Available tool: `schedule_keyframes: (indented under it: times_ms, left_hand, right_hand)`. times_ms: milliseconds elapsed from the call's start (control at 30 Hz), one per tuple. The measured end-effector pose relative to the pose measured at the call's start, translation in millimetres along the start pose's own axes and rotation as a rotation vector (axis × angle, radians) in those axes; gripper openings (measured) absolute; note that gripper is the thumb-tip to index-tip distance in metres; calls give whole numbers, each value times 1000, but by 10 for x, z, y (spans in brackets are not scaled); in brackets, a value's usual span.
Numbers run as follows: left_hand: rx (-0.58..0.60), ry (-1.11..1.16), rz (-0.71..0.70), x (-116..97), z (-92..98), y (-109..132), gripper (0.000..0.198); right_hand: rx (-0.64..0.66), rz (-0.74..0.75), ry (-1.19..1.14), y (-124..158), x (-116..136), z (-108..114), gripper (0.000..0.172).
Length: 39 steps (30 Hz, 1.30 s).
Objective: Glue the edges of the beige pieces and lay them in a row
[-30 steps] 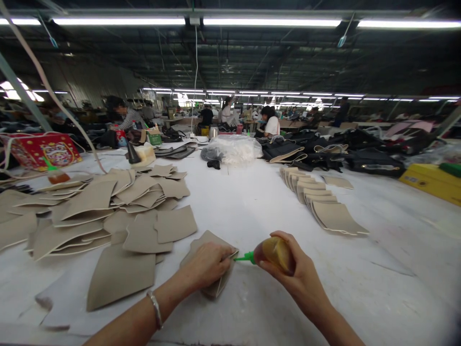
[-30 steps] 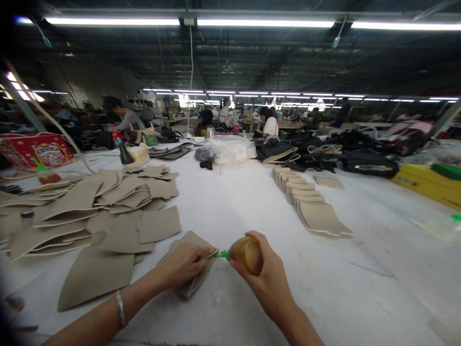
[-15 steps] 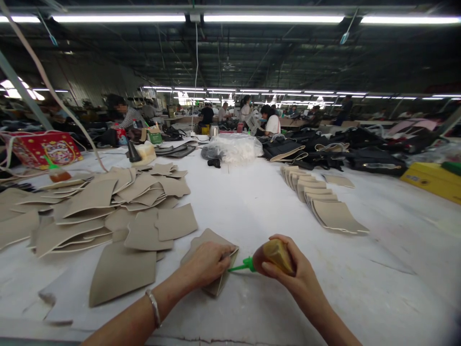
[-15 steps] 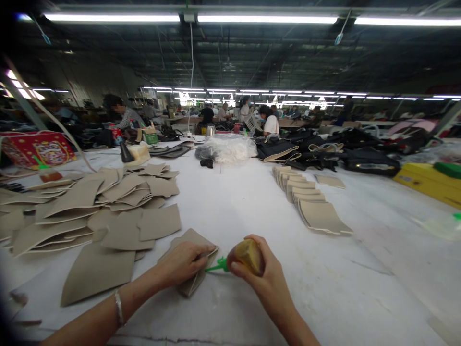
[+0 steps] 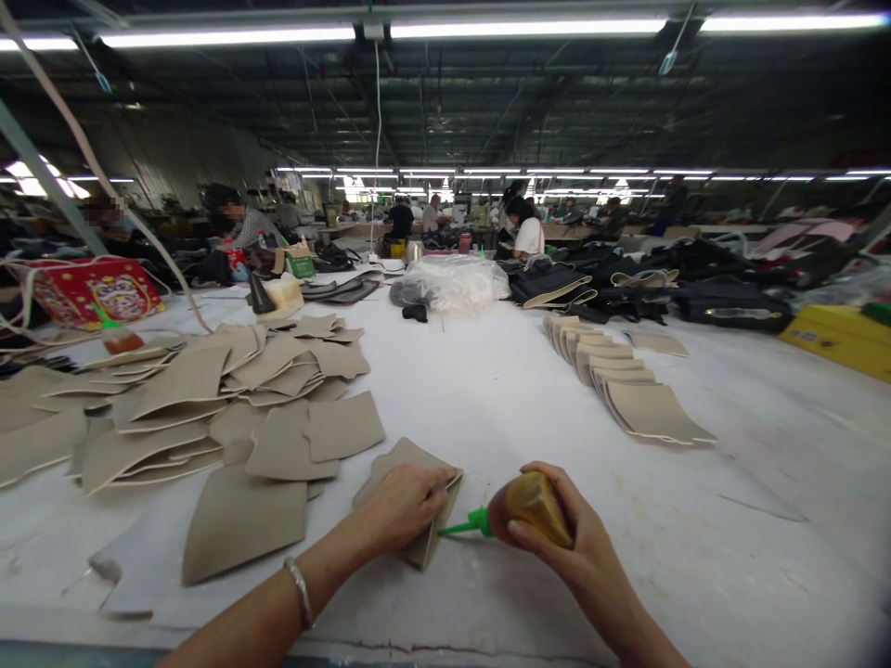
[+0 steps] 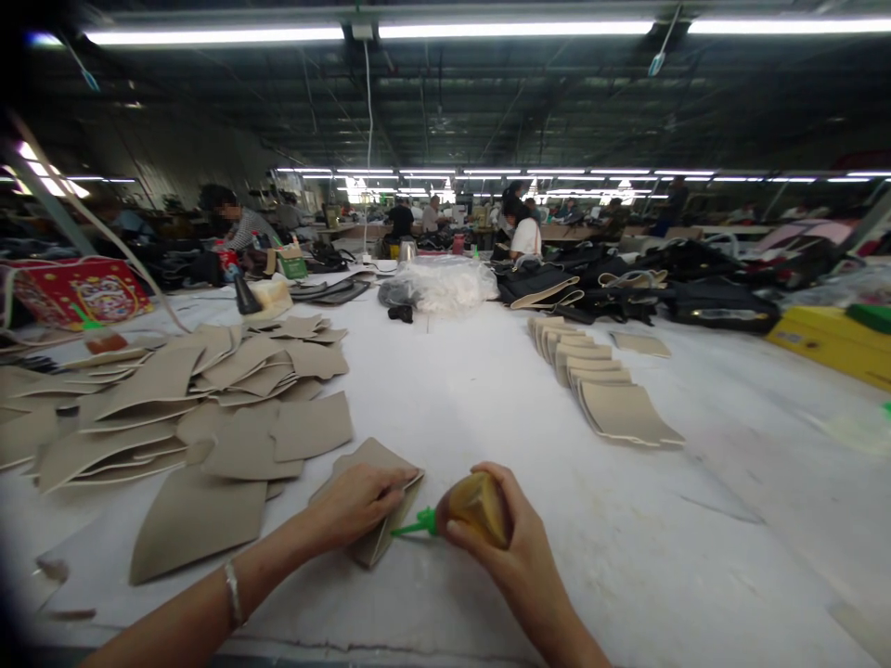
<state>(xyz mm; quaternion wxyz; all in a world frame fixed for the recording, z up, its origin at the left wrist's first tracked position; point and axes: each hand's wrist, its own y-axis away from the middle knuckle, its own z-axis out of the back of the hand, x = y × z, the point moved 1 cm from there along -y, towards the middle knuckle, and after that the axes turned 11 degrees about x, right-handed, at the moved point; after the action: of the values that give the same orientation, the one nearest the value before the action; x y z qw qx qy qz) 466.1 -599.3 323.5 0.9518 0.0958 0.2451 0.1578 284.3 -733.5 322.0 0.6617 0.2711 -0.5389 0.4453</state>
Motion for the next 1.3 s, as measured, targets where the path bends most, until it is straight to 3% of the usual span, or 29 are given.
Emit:
schedule_keyframes:
  times_ms: [100, 233, 400, 567, 733, 933, 1100, 1300]
  left_hand:
    - [-18, 11, -9, -2, -10, 6, 42]
    - [-26, 18, -22, -4, -25, 12, 42]
    - [-25, 12, -21, -15, -26, 4, 41]
    - [-26, 20, -16, -35, -9, 4, 41]
    - [-11, 35, -20, -35, -16, -3, 42]
    - [-25, 41, -38, -41, 0, -15, 40]
    - [-20, 45, -20, -42, -5, -29, 41]
    - [-16, 43, -18, -50, -1, -36, 40]
  right_hand:
    - [84, 2, -46, 22, -21, -15, 50]
    - [-4, -21, 4, 49, -39, -19, 51]
    - [112, -10, -64, 63, -63, -30, 51]
    - [-48, -15, 40, 86, -128, 23, 52]
    - [112, 26, -28, 88, -158, 3, 55]
    - [-98, 53, 101, -49, -222, 164, 54]
    - [93, 60, 31, -53, -242, 161, 54]
    - [-107, 102, 152, -133, -268, 251, 51]
